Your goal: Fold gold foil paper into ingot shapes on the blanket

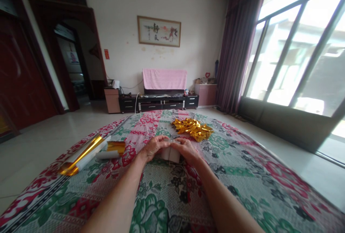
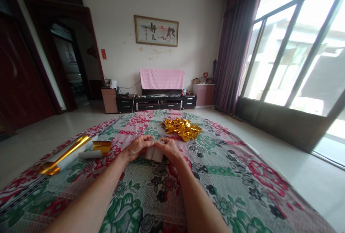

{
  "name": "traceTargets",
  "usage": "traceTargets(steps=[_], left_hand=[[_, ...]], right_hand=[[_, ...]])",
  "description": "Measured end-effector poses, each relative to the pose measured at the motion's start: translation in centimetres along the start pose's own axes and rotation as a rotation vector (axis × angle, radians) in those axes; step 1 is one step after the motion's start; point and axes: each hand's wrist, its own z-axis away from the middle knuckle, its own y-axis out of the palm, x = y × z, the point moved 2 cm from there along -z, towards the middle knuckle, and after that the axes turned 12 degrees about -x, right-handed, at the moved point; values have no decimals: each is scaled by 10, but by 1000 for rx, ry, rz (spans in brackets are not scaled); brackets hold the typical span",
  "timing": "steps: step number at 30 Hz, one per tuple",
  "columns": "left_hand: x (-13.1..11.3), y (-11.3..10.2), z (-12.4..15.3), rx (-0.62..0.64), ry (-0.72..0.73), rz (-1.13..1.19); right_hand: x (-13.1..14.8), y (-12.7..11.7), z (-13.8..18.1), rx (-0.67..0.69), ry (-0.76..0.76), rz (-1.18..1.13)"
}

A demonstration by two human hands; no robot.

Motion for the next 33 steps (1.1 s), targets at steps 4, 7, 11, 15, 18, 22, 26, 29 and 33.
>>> traceTargets(steps=[4,7,11,15,18,22,26,29,33], left_hand=[[1,-1,-2,19,29,-46],[3,0,-6,-14,97,-123],[9,0,-13,-133,229,-344],[10,2,-17,-242,372,-647],[7,6,-15,-273,438,-842],[4,11,-12,-263,475,-970],[1,14,-9,-233,478,-1038],[-2,16,-6,-228,440,-1063],[-4,17,-5,-223,426,-1074]], right_hand=[[3,0,1,8,22,79],[6,-1,0,-50,-2,165],[2,-8,-6,-167,-26,232],[-8,-16,-14,-194,-64,301],[-10,-18,-16,-189,-158,433],[-3,-14,-12,-237,-276,635],[1,-7,-10,-257,-329,705],[-2,-6,-12,-287,-352,714],[-3,-6,-13,-333,-312,691]])
